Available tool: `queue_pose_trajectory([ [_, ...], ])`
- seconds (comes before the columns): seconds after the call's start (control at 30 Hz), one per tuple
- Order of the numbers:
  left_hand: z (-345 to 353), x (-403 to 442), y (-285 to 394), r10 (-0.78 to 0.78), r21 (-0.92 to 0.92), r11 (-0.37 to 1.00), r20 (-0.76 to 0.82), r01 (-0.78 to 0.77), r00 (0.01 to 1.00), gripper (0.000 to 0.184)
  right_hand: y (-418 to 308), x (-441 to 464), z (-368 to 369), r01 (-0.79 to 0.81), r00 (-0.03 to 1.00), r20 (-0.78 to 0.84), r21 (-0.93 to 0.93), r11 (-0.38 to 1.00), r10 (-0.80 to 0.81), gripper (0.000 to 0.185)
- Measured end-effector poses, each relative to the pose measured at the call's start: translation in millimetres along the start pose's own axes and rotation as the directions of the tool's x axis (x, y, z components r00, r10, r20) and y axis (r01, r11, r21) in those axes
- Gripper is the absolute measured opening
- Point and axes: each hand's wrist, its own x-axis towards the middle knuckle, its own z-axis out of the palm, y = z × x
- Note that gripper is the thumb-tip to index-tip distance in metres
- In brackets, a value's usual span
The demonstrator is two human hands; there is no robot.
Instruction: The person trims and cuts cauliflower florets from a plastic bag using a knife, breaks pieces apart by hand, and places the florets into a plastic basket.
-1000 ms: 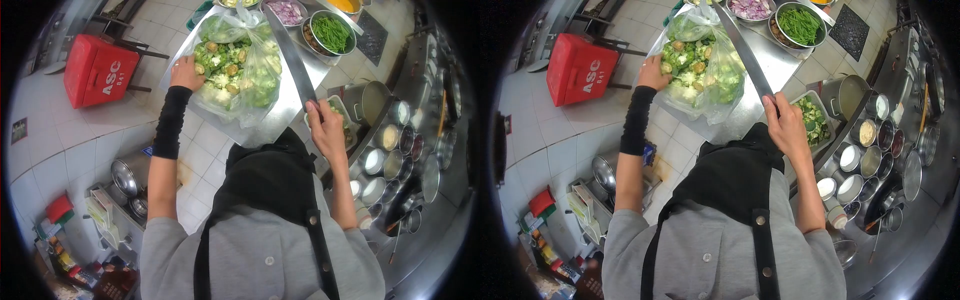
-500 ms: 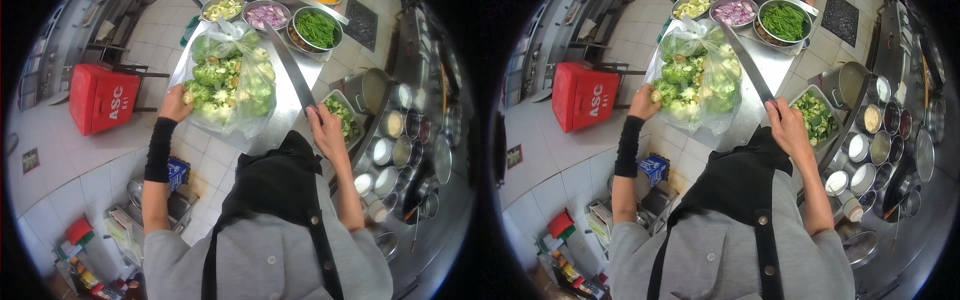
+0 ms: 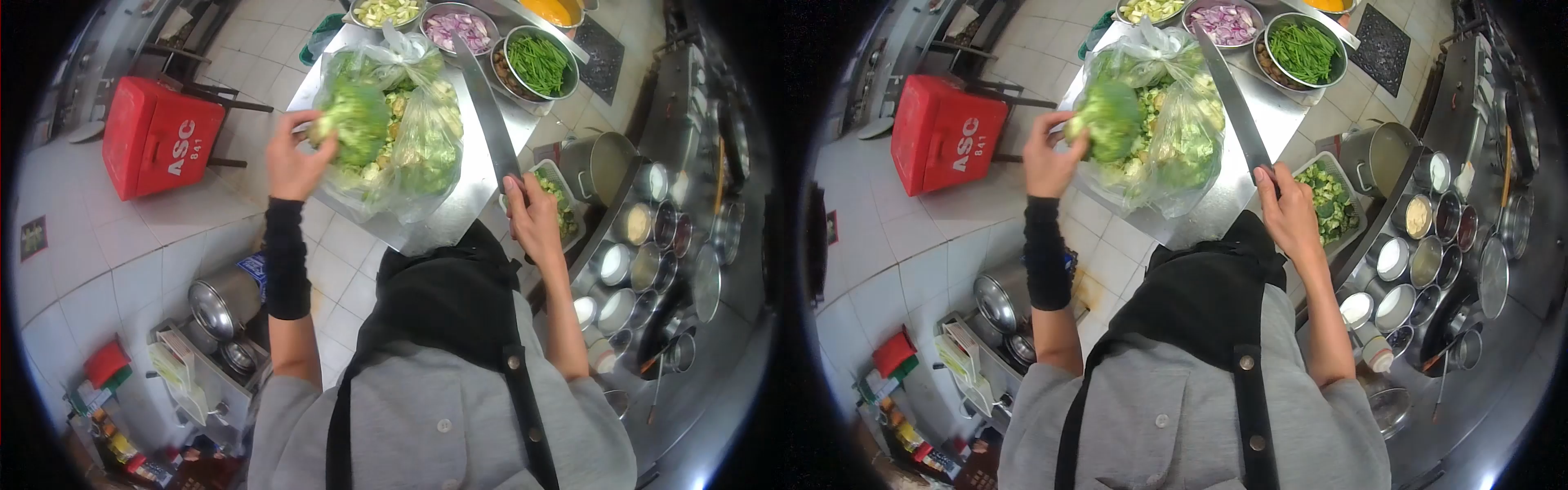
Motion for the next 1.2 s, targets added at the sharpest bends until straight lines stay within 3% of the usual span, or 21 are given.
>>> queue_pose_trajectory([
  [0.03,15.3,-1.8,12.5,-0.045,0.152,0.988,0.05,0.037,0.998,0.053,-1.0,1.1,2.4,0.0,1.0,0.01,-0.011,1.0,0.0,0.034],
  [0.1,69.3,-15.2,-6.8,0.154,0.355,0.923,0.006,-0.146,0.988,0.069,-2.4,3.2,7.5,0.001,0.999,0.033,-0.028,1.0,-0.001,0.034],
  [0.2,100.0,-22.0,-9.9,0.265,0.409,0.885,-0.054,-0.221,0.963,0.081,-4.5,4.8,13.4,0.014,0.998,0.054,-0.065,0.998,-0.011,0.033],
  [0.3,93.8,-33.4,-8.5,0.206,0.284,0.951,-0.285,-0.122,0.936,0.093,0.1,-4.0,12.7,-0.035,0.997,0.063,-0.076,0.997,0.04,0.034],
  [0.4,85.6,-43.2,-30.9,-0.172,-0.1,0.982,-0.158,0.158,0.972,0.095,6.6,-3.2,17.3,-0.027,0.998,0.056,-0.057,0.998,0.03,0.034],
  [0.5,81.1,-47.3,-23.4,0.123,0.392,0.919,-0.171,-0.047,0.977,0.098,7.8,-1.7,22.3,-0.025,0.997,0.07,-0.05,0.998,0.028,0.034],
  [0.53,77.7,-44.6,-17.3,0.128,0.371,0.926,-0.141,-0.068,0.982,0.097,6.3,-1.6,22.8,-0.033,0.996,0.078,-0.055,0.998,0.037,0.034],
  [0.6,71.4,-36.7,-6.6,0.142,0.325,0.94,-0.088,-0.106,0.986,0.095,2.6,-1.2,22.7,-0.012,0.992,0.124,-0.092,0.996,0.023,0.035],
  [0.63,66.8,-33.8,-17.4,0.041,0.059,0.998,-0.077,-0.037,0.996,0.093,0.0,-0.4,22.2,0.003,0.989,0.146,-0.109,0.994,0.013,0.035],
  [0.7,48.8,-26.1,-65.7,-0.121,-0.457,0.881,0.027,0.12,0.992,0.089,-6.6,1.6,18.6,-0.073,0.967,0.233,-0.117,0.99,0.098,0.036],
  [0.77,33.5,-22.0,-127.0,-0.122,-0.05,0.991,0.026,0.123,0.992,0.082,-9.1,1.3,16.5,-0.118,0.947,0.281,-0.147,0.982,0.156,0.036],
  [0.8,26.5,-19.0,-126.9,-0.122,0.162,0.98,0.025,0.117,0.992,0.079,-9.4,0.1,16.4,-0.124,0.942,0.288,-0.173,0.977,0.171,0.036],
  [0.9,6.0,-23.0,-120.4,-0.17,0.4,0.912,0.155,0.095,0.973,0.075,-15.2,-2.2,15.3,-0.163,0.926,0.306,-0.203,0.965,0.221,0.036],
  [1.0,-14.9,-20.6,-203.2,-0.069,0.536,0.84,-0.051,0.086,0.996,0.074,0.4,-3.2,20.3,-0.084,0.95,0.275,-0.235,0.968,0.149,0.037],
  [1.03,-12.6,-17.9,-180.5,-0.009,0.596,0.798,-0.134,0.088,0.991,0.075,1.6,-0.9,21.6,-0.035,0.962,0.252,-0.251,0.967,0.1,0.038],
  [1.1,-1.2,-24.2,-125.6,0.122,0.704,0.701,-0.276,0.115,0.953,0.077,-10.3,-0.4,15.6,-0.111,0.947,0.272,-0.222,0.969,0.17,0.038],
  [1.13,9.1,-24.8,-95.3,-0.035,0.396,0.91,-0.215,0.12,0.976,0.082,-15.6,-1.5,14.7,-0.147,0.935,0.289,-0.21,0.967,0.205,0.039],
  [1.17,23.6,-25.5,-67.5,-0.162,0.032,0.986,-0.103,0.166,0.981,0.088,-10.8,-2.1,17.6,-0.137,0.941,0.28,-0.195,0.971,0.189,0.039],
  [1.2,41.6,-26.9,-46.0,-0.252,-0.107,0.962,-0.004,0.25,0.968,0.097,-2.0,-2.3,20.9,-0.123,0.947,0.273,-0.183,0.976,0.17,0.039],
])
